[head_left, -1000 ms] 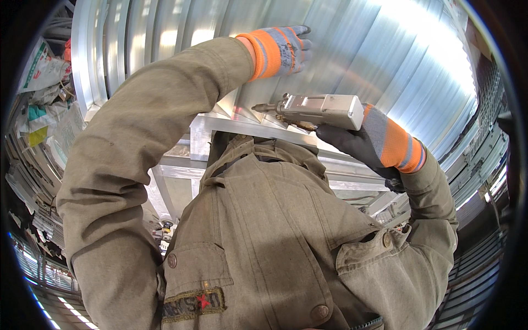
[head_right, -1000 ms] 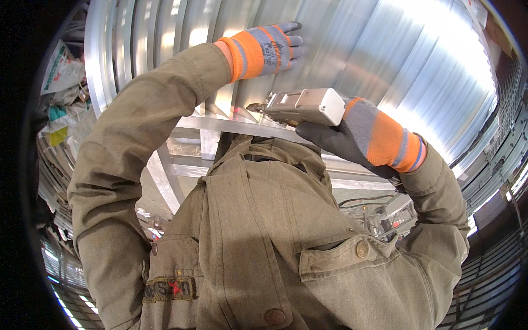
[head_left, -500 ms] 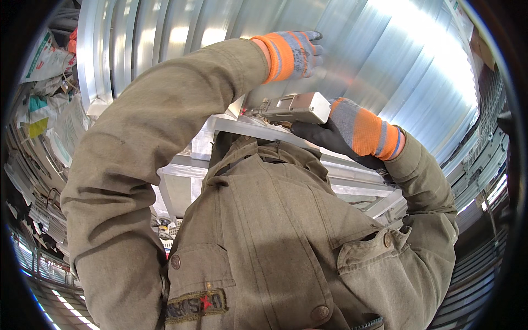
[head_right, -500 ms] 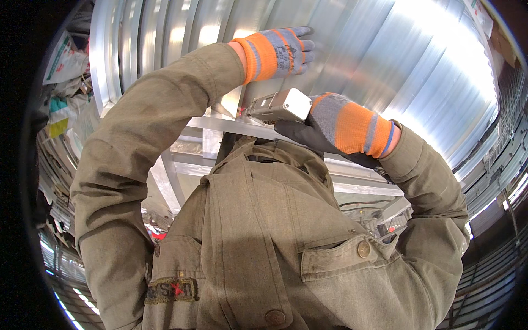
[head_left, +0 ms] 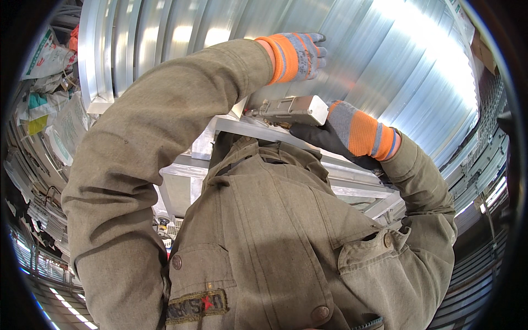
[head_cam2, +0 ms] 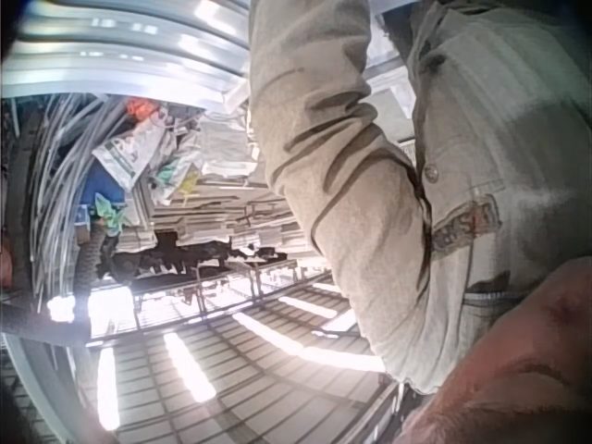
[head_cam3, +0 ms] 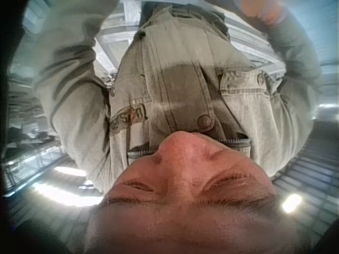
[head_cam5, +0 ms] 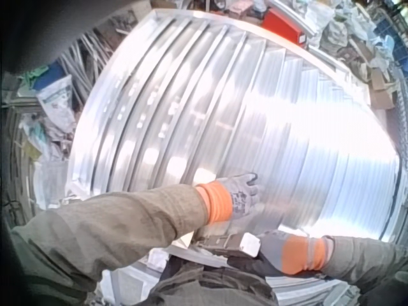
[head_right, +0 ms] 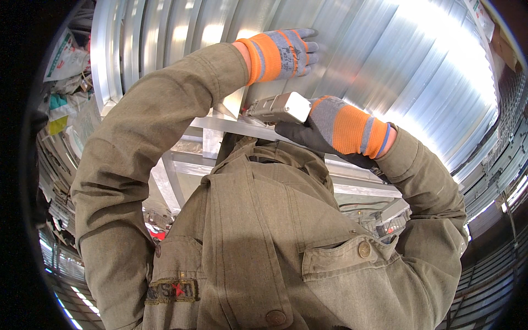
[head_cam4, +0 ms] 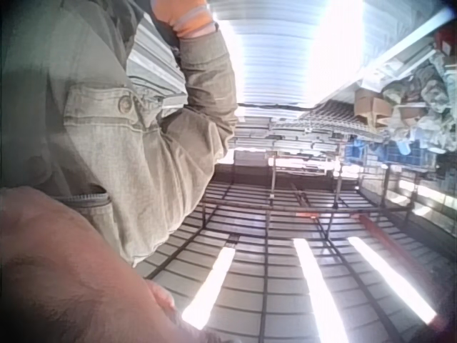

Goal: The person positions a large corrugated metal panel on a frame and uses a handheld welding torch to join seams along the panel. The person repositions the panel and continues welding along multiple seams, then sets the panel aside.

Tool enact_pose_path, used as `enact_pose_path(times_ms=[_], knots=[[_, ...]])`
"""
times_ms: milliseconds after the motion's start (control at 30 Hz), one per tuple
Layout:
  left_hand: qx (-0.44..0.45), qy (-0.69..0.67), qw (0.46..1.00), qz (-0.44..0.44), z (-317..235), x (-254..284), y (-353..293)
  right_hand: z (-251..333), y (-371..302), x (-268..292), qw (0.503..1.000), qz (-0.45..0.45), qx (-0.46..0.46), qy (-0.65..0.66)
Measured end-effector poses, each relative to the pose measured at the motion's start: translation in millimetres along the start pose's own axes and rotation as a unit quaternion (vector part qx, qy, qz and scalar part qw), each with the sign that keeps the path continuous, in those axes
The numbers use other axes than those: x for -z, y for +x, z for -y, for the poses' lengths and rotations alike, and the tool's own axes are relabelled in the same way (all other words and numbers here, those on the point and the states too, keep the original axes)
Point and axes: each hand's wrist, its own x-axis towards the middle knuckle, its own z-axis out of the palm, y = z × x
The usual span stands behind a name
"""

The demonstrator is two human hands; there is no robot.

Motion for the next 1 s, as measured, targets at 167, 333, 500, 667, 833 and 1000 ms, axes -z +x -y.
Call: enact_pose_path(times_ms=[167, 333, 500, 667, 833, 1000], knots=[[0.0, -0.003, 1.0, 0.001, -0.6, -2.1, 2.4, -3.4, 3.0, 0.4, 1.0, 0.01, -0.02, -0.019], [0.005, -0.008, 1.0, -0.007, -1.0, -4.9, 5.5, -2.5, 2.4, -1.2, 1.0, -0.024, 0.017, 0.009], [-0.014, 0.025, 0.999, 0.037, -0.4, -3.4, 10.2, -3.0, 3.2, -0.9, 0.999, -0.02, 0.01, -0.025], [-0.002, -0.026, 0.999, 0.024, -0.1, -3.4, 9.4, -7.4, 8.9, -3.3, 1.0, -0.017, 0.02, -0.016], [-0.001, -0.028, 1.0, 0.011, -0.6, -3.8, 11.2, -2.4, 4.8, 3.2, 0.998, 0.0, -0.005, -0.06], [0.011, -0.041, 0.999, 0.018, 0.4, -2.2, 11.9, 10.4, -3.6, 10.7, 0.998, -0.001, 0.049, 0.039]])
